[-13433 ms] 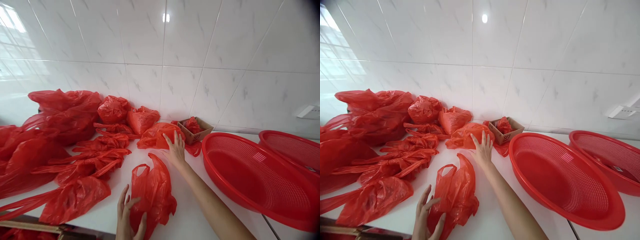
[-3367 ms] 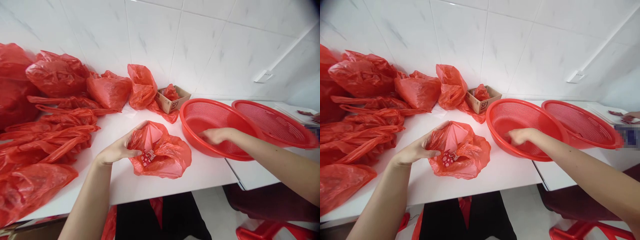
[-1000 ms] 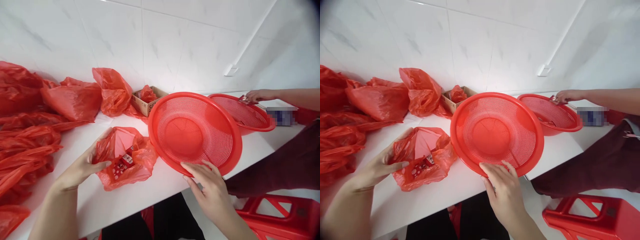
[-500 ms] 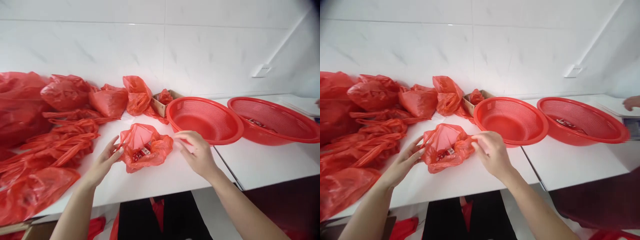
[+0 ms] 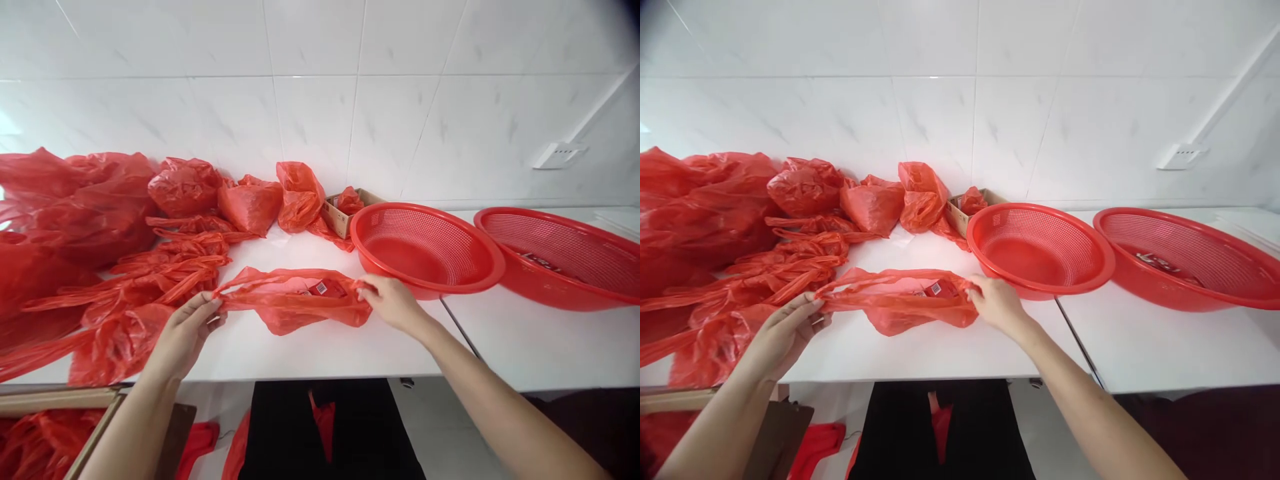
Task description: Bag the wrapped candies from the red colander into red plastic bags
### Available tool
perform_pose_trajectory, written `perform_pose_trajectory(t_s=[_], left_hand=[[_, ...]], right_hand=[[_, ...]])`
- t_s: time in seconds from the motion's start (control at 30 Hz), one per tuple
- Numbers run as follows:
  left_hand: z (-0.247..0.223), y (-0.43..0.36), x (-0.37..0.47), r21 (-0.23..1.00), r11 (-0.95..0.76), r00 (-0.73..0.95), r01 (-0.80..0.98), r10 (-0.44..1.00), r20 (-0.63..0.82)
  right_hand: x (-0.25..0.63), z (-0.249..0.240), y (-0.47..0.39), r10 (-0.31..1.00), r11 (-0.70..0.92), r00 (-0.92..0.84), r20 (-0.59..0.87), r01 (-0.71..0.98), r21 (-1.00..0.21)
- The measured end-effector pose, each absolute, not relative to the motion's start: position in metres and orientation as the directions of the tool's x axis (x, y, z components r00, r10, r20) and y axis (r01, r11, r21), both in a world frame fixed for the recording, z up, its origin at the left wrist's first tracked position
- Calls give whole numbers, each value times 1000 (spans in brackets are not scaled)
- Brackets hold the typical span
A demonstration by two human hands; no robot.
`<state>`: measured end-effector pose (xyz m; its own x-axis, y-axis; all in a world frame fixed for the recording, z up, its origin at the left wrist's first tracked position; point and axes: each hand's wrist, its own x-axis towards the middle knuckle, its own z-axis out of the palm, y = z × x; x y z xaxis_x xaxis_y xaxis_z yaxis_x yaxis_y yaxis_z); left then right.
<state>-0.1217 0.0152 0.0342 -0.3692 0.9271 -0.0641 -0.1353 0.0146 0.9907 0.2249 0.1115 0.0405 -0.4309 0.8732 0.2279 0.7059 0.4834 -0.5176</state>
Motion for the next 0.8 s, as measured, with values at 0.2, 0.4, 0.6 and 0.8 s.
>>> perform_pose_trajectory(t_s=[0.2, 0.4, 0.6, 0.8], left_hand=[[109, 26, -105, 947, -300, -433, -117, 873, 223], [172, 31, -84, 897, -440, -362, -35, 842, 399], [188, 32, -76, 894, -412, -286, -174, 890, 355], [190, 31, -71, 888, -422, -28, -184, 905, 425]], right_hand=[[231, 125, 112, 818, 574, -133, 560, 269, -774], [220, 185, 131, 847, 518, -276, 455, 232, -823], [213, 223, 135, 781, 565, -471, 410, 253, -785], [204, 238, 142, 748, 593, -505, 431, 215, -776]])
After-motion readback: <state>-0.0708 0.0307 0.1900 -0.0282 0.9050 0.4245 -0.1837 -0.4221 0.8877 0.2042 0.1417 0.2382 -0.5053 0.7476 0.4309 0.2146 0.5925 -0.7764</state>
